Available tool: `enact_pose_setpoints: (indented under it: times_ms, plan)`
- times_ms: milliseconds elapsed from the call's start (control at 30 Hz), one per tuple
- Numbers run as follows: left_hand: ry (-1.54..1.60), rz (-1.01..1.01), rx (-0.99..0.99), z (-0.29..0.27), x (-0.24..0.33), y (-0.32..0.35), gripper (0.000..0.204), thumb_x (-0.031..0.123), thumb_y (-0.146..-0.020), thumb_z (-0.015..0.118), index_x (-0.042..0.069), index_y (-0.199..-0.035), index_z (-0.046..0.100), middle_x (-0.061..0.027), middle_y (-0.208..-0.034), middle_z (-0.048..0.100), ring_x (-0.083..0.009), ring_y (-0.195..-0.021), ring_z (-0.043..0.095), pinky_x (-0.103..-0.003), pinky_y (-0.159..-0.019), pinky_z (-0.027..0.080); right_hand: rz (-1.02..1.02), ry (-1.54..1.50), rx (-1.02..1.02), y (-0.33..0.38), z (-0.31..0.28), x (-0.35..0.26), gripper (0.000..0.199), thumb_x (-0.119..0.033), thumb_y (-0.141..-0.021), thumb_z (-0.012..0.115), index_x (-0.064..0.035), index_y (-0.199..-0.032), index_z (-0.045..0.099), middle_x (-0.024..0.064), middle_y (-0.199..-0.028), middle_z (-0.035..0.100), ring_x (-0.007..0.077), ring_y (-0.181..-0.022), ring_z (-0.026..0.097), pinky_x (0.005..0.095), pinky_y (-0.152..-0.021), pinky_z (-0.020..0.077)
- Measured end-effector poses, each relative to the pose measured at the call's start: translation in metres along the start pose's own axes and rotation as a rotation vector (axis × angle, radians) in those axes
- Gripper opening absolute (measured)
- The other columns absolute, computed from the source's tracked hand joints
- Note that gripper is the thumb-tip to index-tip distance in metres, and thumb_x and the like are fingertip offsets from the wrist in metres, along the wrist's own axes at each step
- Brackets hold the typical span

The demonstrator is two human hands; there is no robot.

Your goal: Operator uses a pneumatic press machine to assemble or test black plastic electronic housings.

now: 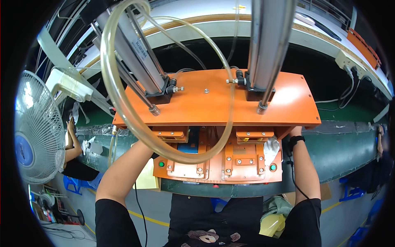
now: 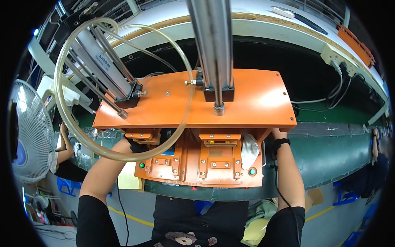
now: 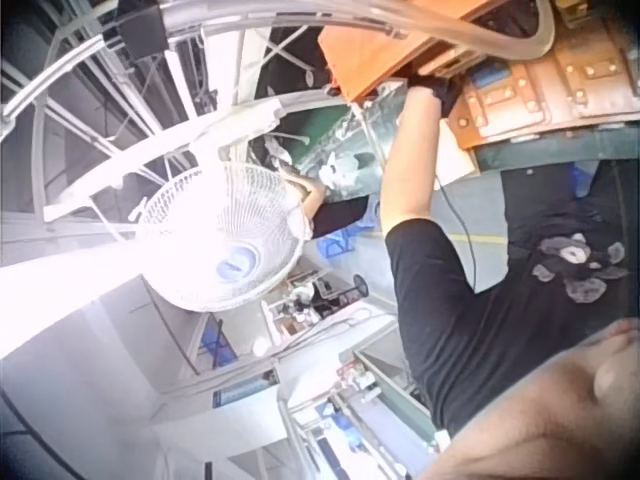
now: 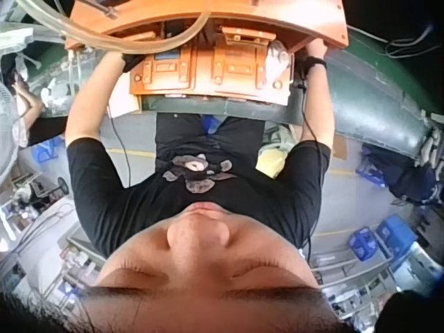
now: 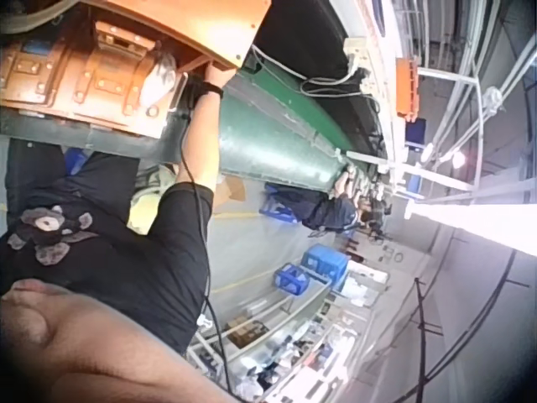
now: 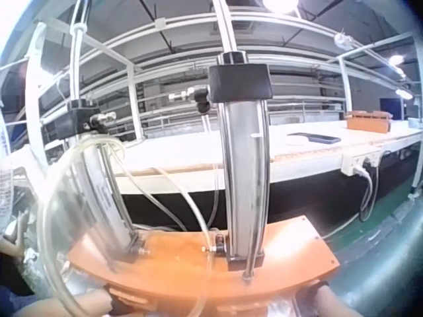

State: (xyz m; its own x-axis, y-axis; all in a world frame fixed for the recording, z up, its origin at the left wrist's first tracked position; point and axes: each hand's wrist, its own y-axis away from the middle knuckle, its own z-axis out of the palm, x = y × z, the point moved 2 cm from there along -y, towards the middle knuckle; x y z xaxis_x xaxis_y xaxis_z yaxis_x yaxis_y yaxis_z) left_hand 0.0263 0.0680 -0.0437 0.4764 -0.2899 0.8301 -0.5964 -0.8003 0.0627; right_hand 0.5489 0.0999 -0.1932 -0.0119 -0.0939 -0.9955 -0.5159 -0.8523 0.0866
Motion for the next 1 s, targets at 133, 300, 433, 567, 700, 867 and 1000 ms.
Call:
enact_pose_setpoints:
  times_ms: [133, 300, 433, 567, 700, 867, 1000]
  plan:
    - [0.035, -0.011, 0.026, -0.009, 0.003, 0.023, 0.032, 0.023, -0.088, 0.069, 0.005, -0.114, 0.063, -0.0114, -0.111, 0.068, -0.0263, -0.102, 0.065, -0.039, -0.091, 0.051, -0.052, 0.004, -0.013, -0.035, 0.003, -0.014, 0.023, -0.022, -0.095, 0.061, -0.001, -0.105, 0.059, 0.0071, -0.081, 0.065, 0.0145, -0.056, 0.061, 0.0245, -0.042, 0.047]
    - [-0.258, 0.054, 0.106, -0.008, 0.04, 0.043, 0.032, 0.023, -0.089, 0.068, 0.003, -0.113, 0.062, -0.0123, -0.107, 0.067, -0.0249, -0.099, 0.065, -0.037, -0.087, 0.051, -0.121, -0.003, 0.006, -0.058, -0.02, -0.013, 0.023, -0.022, -0.095, 0.061, -0.0013, -0.104, 0.059, 0.0068, -0.08, 0.065, 0.0147, -0.057, 0.061, 0.0249, -0.043, 0.0472]
    - [-0.533, -0.037, 0.029, -0.004, 0.049, 0.05, 0.031, 0.016, -0.088, 0.068, 0.002, -0.115, 0.062, -0.0149, -0.106, 0.066, -0.0264, -0.099, 0.064, -0.036, -0.087, 0.051, -0.177, -0.01, 0.019, -0.05, -0.007, -0.02, 0.022, -0.021, -0.095, 0.061, -0.0015, -0.104, 0.059, 0.0066, -0.08, 0.065, 0.0148, -0.057, 0.061, 0.0252, -0.043, 0.0474]
    - [-0.328, 0.092, 0.347, 0.0, 0.058, 0.08, 0.04, 0.011, -0.087, 0.066, -0.001, -0.124, 0.056, -0.0248, -0.125, 0.056, -0.0388, -0.116, 0.055, -0.041, -0.098, 0.045, -0.234, -0.021, 0.049, -0.043, -0.002, -0.026, 0.021, -0.021, -0.095, 0.06, -0.0017, -0.104, 0.06, 0.0064, -0.08, 0.064, 0.0149, -0.058, 0.061, 0.0255, -0.043, 0.0476]
    - [-0.262, 0.141, 0.399, 0.015, 0.072, 0.135, 0.048, 0.009, -0.084, 0.069, 0.001, -0.129, 0.054, -0.0238, -0.137, 0.05, -0.0396, -0.128, 0.049, -0.041, -0.106, 0.04, -0.279, -0.034, 0.1, -0.036, 0.014, -0.038, 0.021, -0.02, -0.095, 0.06, -0.002, -0.104, 0.06, 0.0062, -0.08, 0.064, 0.015, -0.059, 0.061, 0.0257, -0.043, 0.0478]
    - [-0.217, 0.058, 0.527, 0.033, 0.058, 0.193, 0.046, 0.002, -0.08, 0.068, 0.0, -0.125, 0.058, -0.0224, -0.135, 0.053, -0.0374, -0.126, 0.052, -0.041, -0.107, 0.04, -0.327, -0.008, 0.173, -0.034, -0.027, -0.052, 0.02, -0.02, -0.095, 0.06, -0.0023, -0.104, 0.06, 0.006, -0.08, 0.064, 0.0151, -0.06, 0.061, 0.0261, -0.044, 0.0481]
    - [-0.068, 0.077, 0.674, 0.055, 0.042, 0.21, 0.045, 0.003, -0.077, 0.068, 0.0, -0.121, 0.061, -0.0214, -0.131, 0.056, -0.0358, -0.125, 0.053, -0.04, -0.106, 0.04, -0.242, -0.143, 0.153, -0.005, -0.11, -0.05, 0.021, -0.022, -0.094, 0.06, -0.0043, -0.105, 0.059, 0.0063, -0.081, 0.063, 0.0168, -0.063, 0.061, 0.0287, -0.046, 0.0497]
